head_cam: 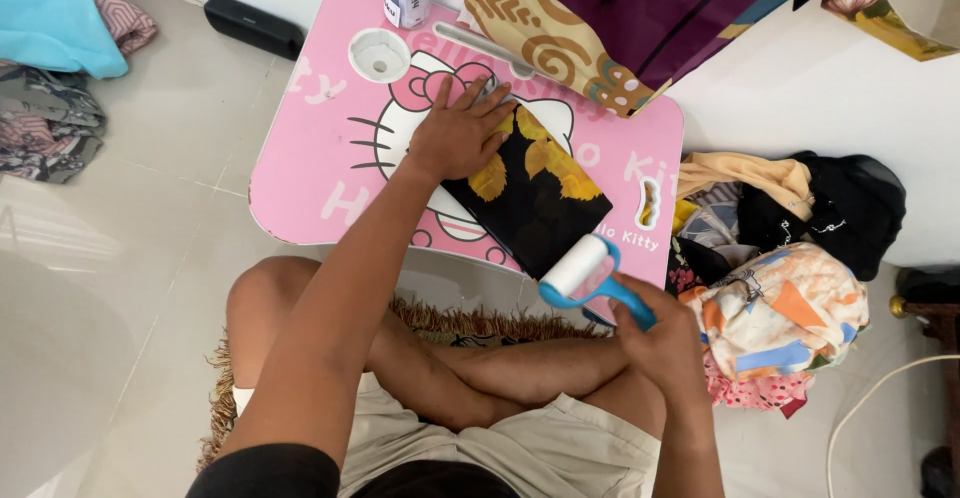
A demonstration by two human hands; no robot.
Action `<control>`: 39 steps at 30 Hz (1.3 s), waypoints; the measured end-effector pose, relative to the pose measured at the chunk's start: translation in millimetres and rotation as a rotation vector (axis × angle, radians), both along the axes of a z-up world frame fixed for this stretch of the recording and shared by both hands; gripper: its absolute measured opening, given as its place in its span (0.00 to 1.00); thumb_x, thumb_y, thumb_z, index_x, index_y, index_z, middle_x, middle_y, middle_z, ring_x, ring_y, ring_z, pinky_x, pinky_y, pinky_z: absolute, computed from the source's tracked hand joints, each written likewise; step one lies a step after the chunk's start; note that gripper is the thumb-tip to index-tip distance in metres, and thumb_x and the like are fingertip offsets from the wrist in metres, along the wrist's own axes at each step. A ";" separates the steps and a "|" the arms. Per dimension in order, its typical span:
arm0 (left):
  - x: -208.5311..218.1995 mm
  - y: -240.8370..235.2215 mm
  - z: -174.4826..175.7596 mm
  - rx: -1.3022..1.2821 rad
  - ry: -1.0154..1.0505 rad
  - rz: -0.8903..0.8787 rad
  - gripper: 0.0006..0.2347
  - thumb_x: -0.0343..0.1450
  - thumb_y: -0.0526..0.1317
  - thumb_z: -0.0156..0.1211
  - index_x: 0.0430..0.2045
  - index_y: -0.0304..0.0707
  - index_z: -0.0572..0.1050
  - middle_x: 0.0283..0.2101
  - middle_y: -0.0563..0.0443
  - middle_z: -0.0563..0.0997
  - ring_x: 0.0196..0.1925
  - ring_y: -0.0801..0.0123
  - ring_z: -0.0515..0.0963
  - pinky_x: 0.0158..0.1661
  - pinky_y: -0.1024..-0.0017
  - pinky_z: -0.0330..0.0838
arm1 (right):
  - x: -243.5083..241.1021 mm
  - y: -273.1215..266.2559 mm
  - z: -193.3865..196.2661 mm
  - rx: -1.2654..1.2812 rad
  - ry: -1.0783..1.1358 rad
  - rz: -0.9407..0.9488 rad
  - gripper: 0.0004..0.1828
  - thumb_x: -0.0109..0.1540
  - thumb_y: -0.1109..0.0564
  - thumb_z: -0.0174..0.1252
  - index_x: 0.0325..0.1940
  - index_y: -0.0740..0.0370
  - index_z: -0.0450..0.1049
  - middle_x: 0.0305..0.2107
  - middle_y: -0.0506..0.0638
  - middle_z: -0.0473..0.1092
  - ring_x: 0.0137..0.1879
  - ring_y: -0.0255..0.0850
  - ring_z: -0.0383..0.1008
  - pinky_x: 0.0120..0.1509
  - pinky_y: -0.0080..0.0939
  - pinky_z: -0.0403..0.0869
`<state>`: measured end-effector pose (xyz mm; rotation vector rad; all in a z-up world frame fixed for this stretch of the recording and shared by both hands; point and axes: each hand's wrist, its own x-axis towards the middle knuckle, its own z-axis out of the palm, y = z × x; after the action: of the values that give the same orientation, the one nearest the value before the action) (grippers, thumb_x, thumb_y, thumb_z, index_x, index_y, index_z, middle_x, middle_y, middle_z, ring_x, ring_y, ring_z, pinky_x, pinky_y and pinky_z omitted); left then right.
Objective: The person uses a lint roller to remove lint from a black floral-patterned cloth laid on a pink Hello Kitty table. They repeatedly roll the adhesive roller over the fabric, flip the cloth, and continue rolling until the surface appears clean.
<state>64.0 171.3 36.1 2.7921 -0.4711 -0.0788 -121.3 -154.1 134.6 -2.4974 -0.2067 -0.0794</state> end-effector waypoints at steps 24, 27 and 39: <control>-4.6 2.3 15.6 0.024 0.006 -0.017 0.25 0.79 0.57 0.33 0.74 0.62 0.53 0.79 0.67 0.50 0.81 0.60 0.45 0.75 0.42 0.34 | 49.4 -21.3 -19.9 -0.079 -0.002 -0.199 0.19 0.55 0.53 0.66 0.50 0.39 0.84 0.22 0.57 0.76 0.32 0.54 0.78 0.38 0.45 0.73; -5.7 0.1 21.1 0.037 -0.009 -0.023 0.24 0.79 0.55 0.34 0.74 0.62 0.55 0.78 0.66 0.52 0.80 0.60 0.47 0.75 0.42 0.37 | 48.0 -29.4 -18.1 -0.009 -0.010 -0.260 0.19 0.53 0.55 0.66 0.48 0.41 0.85 0.23 0.53 0.77 0.29 0.49 0.78 0.38 0.42 0.75; -5.2 -3.5 36.6 0.172 0.110 -0.010 0.25 0.78 0.58 0.28 0.74 0.67 0.50 0.79 0.72 0.45 0.81 0.65 0.42 0.75 0.46 0.35 | 138.8 -57.8 122.2 0.622 -0.796 -0.170 0.24 0.65 0.71 0.58 0.66 0.77 0.68 0.43 0.69 0.75 0.48 0.53 0.79 0.46 0.48 0.76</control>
<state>58.8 167.8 72.7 2.9334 -0.4711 -0.2862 17.5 -211.8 256.7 -1.7421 -0.2421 -1.0433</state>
